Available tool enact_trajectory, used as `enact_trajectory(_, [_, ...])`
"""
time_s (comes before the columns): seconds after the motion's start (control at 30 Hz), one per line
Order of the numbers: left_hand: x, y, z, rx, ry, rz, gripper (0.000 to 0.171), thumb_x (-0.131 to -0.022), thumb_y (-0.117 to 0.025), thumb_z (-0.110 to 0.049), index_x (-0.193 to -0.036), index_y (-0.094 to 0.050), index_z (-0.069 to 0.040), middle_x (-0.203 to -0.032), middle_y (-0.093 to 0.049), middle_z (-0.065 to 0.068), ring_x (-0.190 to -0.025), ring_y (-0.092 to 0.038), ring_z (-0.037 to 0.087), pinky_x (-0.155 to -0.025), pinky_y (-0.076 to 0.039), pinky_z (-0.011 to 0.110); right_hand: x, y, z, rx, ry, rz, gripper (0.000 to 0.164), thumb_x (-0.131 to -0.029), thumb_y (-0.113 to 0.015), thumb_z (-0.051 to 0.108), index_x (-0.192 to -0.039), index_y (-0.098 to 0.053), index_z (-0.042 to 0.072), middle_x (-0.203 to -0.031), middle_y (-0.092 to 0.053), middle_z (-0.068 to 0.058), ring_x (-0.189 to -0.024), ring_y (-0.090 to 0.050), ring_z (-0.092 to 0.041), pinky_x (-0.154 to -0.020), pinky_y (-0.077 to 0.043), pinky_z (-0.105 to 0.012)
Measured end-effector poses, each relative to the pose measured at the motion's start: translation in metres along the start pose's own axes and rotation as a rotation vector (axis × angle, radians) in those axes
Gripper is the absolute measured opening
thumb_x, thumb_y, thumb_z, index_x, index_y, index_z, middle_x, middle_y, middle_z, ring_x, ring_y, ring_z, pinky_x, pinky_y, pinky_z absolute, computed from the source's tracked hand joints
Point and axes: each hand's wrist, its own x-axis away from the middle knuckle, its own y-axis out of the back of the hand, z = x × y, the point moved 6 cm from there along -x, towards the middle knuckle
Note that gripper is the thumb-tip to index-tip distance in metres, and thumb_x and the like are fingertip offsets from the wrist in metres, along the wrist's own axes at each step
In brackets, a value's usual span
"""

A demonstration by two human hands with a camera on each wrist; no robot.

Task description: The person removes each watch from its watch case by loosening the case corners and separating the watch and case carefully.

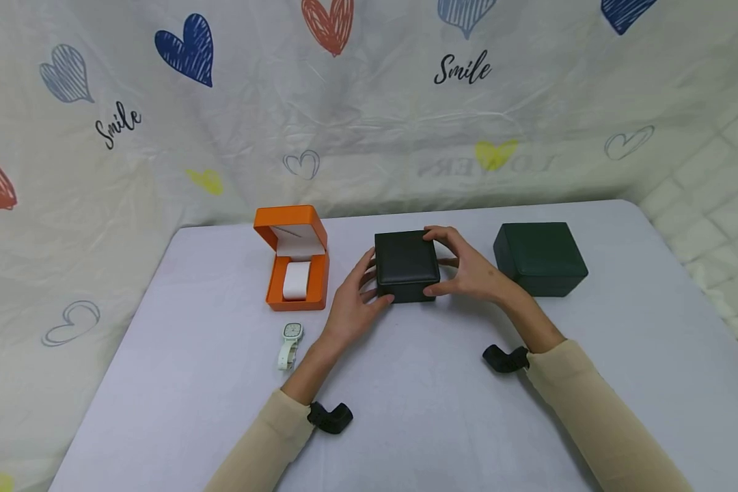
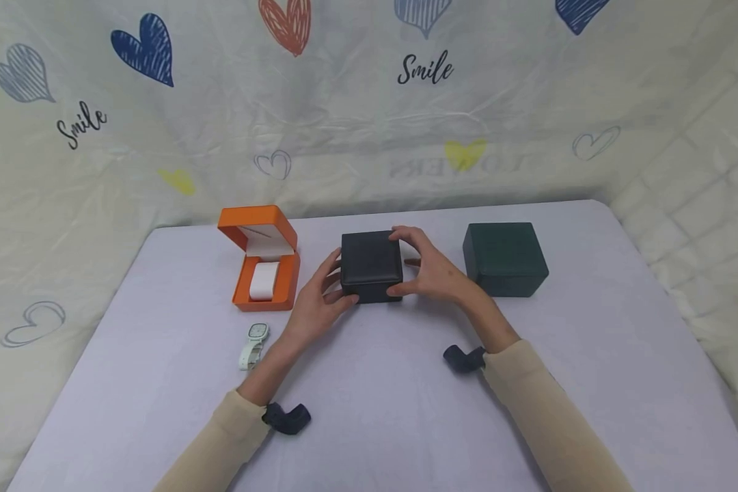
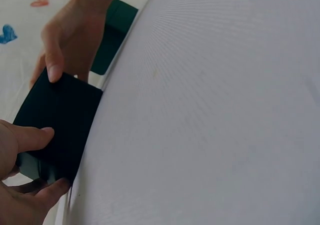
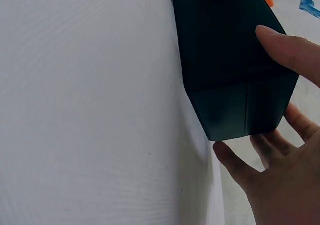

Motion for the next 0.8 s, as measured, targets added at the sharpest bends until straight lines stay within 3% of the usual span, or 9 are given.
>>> enact_trajectory(0.3, [-0.0017,-0.0002,-0.0006,-0.004,-0.014,-0.003,0.098,-0.087,-0.08,0.002,-0.166,-0.028,-0.023,-0.167,-0.039,0.007,-0.147,-0.052,0.031,-0.108,-0.054,0.039,-0.0005,-0.0001,-0.0006,-0.013,0.016,-0.009,0.095,-0.07,-0.091,-0.006,-0.147,-0.036,0.003,-0.165,-0.028,-0.017,-0.157,-0.027,-0.038,-0.121,-0.034,-0.067])
enact_trajectory(0.8, [-0.0043,0.0044,0.0013,0.003,-0.027,-0.047,0.099,-0.082,-0.085,0.001,-0.163,-0.036,-0.029,-0.156,-0.054,0.012,-0.138,-0.061,0.03,-0.1,-0.059,0.038,-0.001,0.0022,-0.0057,-0.009,0.012,-0.054,0.106,-0.068,-0.092,-0.005,-0.154,-0.031,0.006,-0.164,-0.034,-0.016,-0.159,-0.026,-0.037,-0.113,-0.044,-0.066])
